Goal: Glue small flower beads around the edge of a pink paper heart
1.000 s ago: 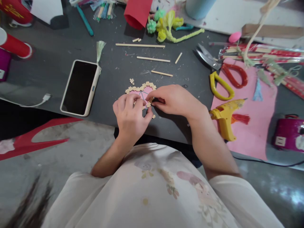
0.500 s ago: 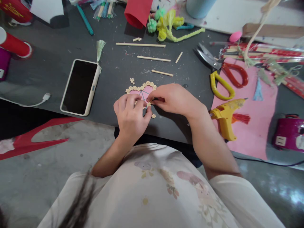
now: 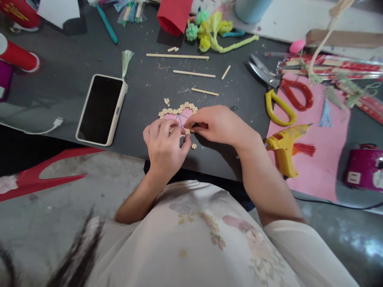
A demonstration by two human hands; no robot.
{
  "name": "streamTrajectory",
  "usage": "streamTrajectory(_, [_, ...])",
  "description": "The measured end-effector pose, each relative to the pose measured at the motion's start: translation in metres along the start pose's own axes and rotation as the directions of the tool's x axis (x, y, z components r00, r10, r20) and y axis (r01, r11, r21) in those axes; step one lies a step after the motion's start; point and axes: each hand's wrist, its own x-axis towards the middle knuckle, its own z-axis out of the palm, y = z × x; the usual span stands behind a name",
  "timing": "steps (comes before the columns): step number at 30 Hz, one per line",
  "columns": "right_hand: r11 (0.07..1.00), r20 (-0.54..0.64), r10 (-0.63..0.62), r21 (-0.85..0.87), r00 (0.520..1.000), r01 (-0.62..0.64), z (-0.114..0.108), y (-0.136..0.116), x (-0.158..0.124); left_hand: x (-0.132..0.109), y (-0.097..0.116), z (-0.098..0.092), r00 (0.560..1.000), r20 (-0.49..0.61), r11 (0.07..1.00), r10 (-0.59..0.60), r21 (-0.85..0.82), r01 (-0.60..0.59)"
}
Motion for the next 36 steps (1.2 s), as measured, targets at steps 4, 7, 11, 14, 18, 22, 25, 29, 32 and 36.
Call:
streamTrajectory(4, [1.000,-0.001,0.012,0.021,1.000,-0.012,-0.0019,-0.0004,-0.0011,-0.0007,-0.0002,0.0005,1.000,0.008,1.000,-0.009,-0.016,0.009])
streamTrajectory(7, [1.000,0.006,0.028,0.011,1.000,-0.028,-0.0029,-0.0008,-0.0015,-0.0006,0.0001,0.0003,1.000,0.014,1.000,-0.018,-0.018,0.019])
streamTrajectory(11, [1.000,0.015,0.031,-0.002,0.999,-0.031,-0.0033,-0.0007,-0.0014,0.0004,0.0004,0.0007,1.000,0.000,1.000,0.003,0.010,-0.003])
streamTrajectory(14, [0.999,0.022,0.030,-0.013,0.999,-0.030,-0.0026,0.0000,-0.0010,0.0009,0.0003,0.0012,1.000,0.005,1.000,0.003,0.009,-0.003])
streamTrajectory(18, [0.999,0.021,0.031,-0.021,0.999,-0.031,-0.0018,0.0004,-0.0010,0.0013,0.0001,0.0011,1.000,0.019,1.000,-0.006,-0.008,0.006])
streamTrajectory(22, [0.999,0.015,0.033,-0.016,0.999,-0.032,-0.0020,0.0007,-0.0014,0.0015,-0.0003,0.0013,1.000,-0.004,1.000,0.011,-0.004,-0.011])
streamTrajectory(25, [0.999,0.004,0.036,-0.006,0.999,-0.036,-0.0022,0.0015,-0.0015,0.0017,-0.0004,0.0014,1.000,-0.011,1.000,0.019,0.004,-0.019])
streamTrajectory(29, [0.999,-0.011,0.038,-0.018,0.999,-0.038,-0.0016,0.0029,-0.0015,0.0021,0.0000,0.0005,1.000,0.021,1.000,0.002,0.002,-0.002])
streamTrajectory(32, [0.999,-0.024,0.042,-0.030,0.999,-0.043,-0.0016,0.0033,-0.0017,0.0020,0.0005,0.0001,1.000,0.027,1.000,-0.009,0.005,0.009])
streamTrajectory(36, [0.998,-0.011,0.052,-0.032,0.999,-0.053,-0.0020,0.0032,-0.0013,0.0016,0.0008,0.0001,1.000,0.023,1.000,-0.013,-0.006,0.014])
